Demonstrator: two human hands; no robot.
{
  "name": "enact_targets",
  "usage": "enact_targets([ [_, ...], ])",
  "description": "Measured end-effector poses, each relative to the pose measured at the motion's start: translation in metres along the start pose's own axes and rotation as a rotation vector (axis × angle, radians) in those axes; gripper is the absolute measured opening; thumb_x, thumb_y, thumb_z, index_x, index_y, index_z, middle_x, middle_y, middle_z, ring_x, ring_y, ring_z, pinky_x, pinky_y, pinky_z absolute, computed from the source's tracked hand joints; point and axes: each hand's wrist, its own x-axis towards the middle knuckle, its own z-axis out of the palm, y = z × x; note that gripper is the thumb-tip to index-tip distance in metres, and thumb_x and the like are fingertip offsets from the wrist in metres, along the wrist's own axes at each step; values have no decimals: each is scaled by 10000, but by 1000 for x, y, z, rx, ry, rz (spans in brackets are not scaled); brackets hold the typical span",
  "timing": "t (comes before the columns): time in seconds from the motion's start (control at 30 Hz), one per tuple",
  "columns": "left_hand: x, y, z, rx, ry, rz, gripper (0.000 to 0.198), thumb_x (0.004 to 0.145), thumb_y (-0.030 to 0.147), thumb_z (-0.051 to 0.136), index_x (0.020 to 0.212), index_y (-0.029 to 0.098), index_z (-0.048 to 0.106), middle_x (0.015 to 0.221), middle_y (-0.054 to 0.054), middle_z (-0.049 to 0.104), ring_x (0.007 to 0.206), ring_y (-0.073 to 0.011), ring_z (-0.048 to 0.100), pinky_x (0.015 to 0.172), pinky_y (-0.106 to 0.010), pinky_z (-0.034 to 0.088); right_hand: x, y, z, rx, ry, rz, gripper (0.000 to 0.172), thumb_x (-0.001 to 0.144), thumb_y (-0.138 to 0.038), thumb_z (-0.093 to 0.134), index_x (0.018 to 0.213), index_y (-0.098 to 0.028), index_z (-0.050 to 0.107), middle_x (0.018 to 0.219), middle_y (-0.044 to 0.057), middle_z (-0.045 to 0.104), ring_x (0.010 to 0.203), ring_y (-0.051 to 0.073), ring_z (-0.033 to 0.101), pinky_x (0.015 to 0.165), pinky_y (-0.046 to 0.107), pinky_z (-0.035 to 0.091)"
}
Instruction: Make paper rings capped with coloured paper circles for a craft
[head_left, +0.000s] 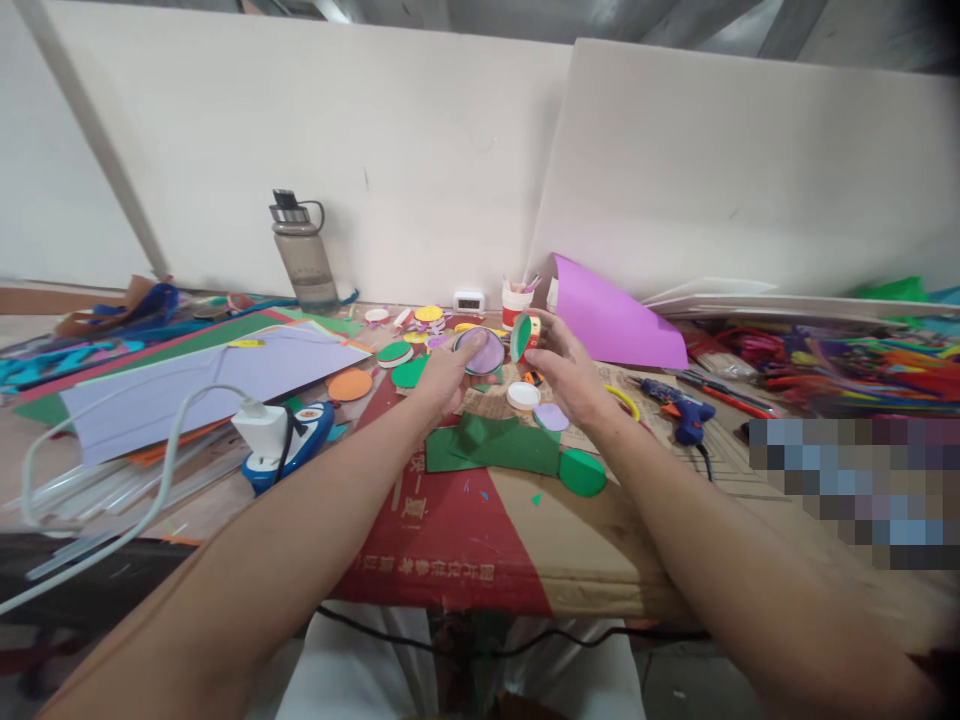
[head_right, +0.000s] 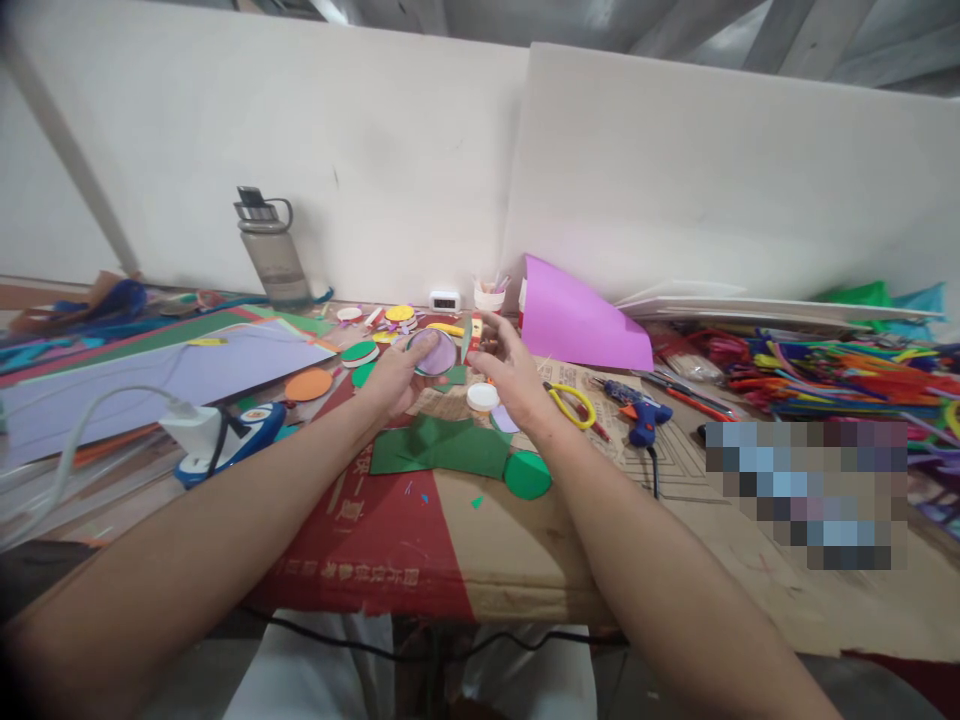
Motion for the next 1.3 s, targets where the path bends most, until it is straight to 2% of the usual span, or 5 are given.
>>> enact_targets([
  [0.5,-2,-4,-2,230,-86,115,347,736,385,723,979,143,671,971,-72,667,753,-180,626,513,-286,561,-3,-4,0,-154,-23,-40,552,708,-214,639,1236,-300,506,1233,36,575,986,180,549,824,327,497],
  [0.8,0,-9,-3,83,-204,95,468,773,377,697,1212,236,614,1121,-68,629,829,-162,625,642,-301,583,-1,0,2,-237,15,-70,552,667,-243,731,1169,-297,509,1191,37,555,943,172,547,767,310,502],
  [1.0,2,-12,-1,140,-186,119,435,821,362,640,1241,260,589,1189,-51,617,885,-161,623,735,-323,573,-3,3,5,-174,78,87,441,765,-420,682,1143,-282,503,845,-20,576,674,125,548,583,257,468],
  [1.17,3,-11,-2,492,-148,388,382,896,365,531,1250,232,584,1278,-57,596,1138,-193,544,1001,-326,431,-1,7,9,-64,74,322,337,834,-519,600,993,-237,508,687,-38,579,493,101,533,450,222,420],
  [1.3,-2,-9,1,683,-214,528,401,949,382,442,1289,194,542,1263,-78,597,1150,-190,527,1044,-314,367,-1,1,14,95,77,520,340,896,-537,520,833,-203,514,594,-8,591,439,97,495,427,216,412],
])
